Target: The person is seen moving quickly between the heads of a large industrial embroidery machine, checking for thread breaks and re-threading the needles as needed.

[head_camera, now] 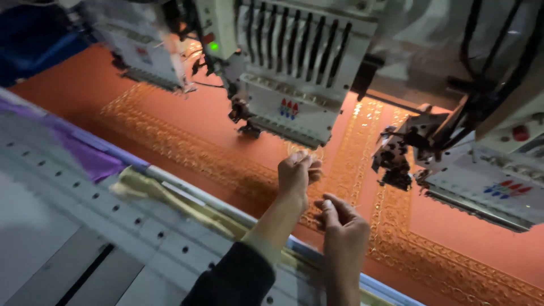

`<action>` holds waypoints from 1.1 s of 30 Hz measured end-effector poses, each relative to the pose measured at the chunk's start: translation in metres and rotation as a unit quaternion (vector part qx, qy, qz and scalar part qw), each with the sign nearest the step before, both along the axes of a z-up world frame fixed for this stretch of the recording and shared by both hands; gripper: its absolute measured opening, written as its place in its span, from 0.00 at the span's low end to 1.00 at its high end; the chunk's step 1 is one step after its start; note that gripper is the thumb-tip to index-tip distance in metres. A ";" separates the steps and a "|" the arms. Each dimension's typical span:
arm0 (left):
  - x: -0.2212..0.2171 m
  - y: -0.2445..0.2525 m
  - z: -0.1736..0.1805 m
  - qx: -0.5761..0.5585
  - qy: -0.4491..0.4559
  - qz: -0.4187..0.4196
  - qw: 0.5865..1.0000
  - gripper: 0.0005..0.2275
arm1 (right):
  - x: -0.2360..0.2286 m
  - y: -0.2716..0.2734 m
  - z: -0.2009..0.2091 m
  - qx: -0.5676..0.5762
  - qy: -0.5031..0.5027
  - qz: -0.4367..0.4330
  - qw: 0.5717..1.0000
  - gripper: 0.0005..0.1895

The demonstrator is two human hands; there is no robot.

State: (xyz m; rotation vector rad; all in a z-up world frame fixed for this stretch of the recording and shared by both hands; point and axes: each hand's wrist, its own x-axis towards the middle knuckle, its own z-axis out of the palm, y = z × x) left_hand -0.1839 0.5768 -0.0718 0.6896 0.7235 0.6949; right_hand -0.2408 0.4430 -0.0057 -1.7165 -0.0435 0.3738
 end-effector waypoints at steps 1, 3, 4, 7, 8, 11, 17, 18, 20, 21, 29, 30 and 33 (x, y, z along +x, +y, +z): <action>0.015 -0.001 0.008 -0.003 -0.002 -0.008 1.000 0.21 | 0.003 0.001 0.007 -0.003 -0.002 -0.008 1.000 0.14; 0.028 -0.001 0.012 0.041 0.104 0.048 0.993 0.08 | 0.000 0.002 0.013 -0.014 0.021 -0.009 1.000 0.14; 0.022 -0.003 0.019 0.041 0.106 0.051 0.992 0.08 | -0.003 0.004 0.018 -0.014 0.023 -0.006 1.000 0.14; 0.007 -0.007 0.026 0.078 0.195 0.065 0.976 0.10 | -0.007 0.005 0.026 -0.057 0.016 -0.010 0.998 0.15; 0.002 -0.004 0.020 0.166 0.264 0.043 0.949 0.11 | -0.005 0.004 0.022 -0.038 0.021 -0.010 0.999 0.15; -0.027 -0.002 0.026 0.312 0.311 0.032 0.897 0.11 | -0.004 0.001 0.024 -0.031 0.020 -0.007 0.999 0.15; -0.046 0.001 0.069 0.369 0.164 0.034 0.914 0.09 | -0.006 0.004 0.023 -0.029 0.014 0.006 0.999 0.15; -0.042 0.005 0.071 0.376 0.141 0.041 0.915 0.09 | -0.008 0.005 0.026 -0.038 0.010 0.018 0.999 0.15; -0.050 0.002 0.073 0.335 0.064 0.034 0.939 0.09 | -0.008 0.006 0.023 -0.050 -0.002 0.020 0.999 0.15; -0.054 0.001 0.074 0.293 -0.011 0.025 0.956 0.09 | -0.008 0.007 0.022 -0.061 -0.014 0.022 0.998 0.15; -0.097 0.078 0.051 0.042 0.157 0.161 0.973 0.03 | -0.008 0.010 0.015 -0.110 -0.005 0.052 0.993 0.14; -0.096 0.092 0.050 -0.036 0.194 0.097 0.976 0.04 | -0.008 0.012 0.010 -0.080 0.016 0.064 0.995 0.14; -0.070 0.103 0.038 -0.036 0.192 0.102 0.975 0.11 | -0.017 0.018 0.030 -0.162 0.002 0.064 0.985 0.16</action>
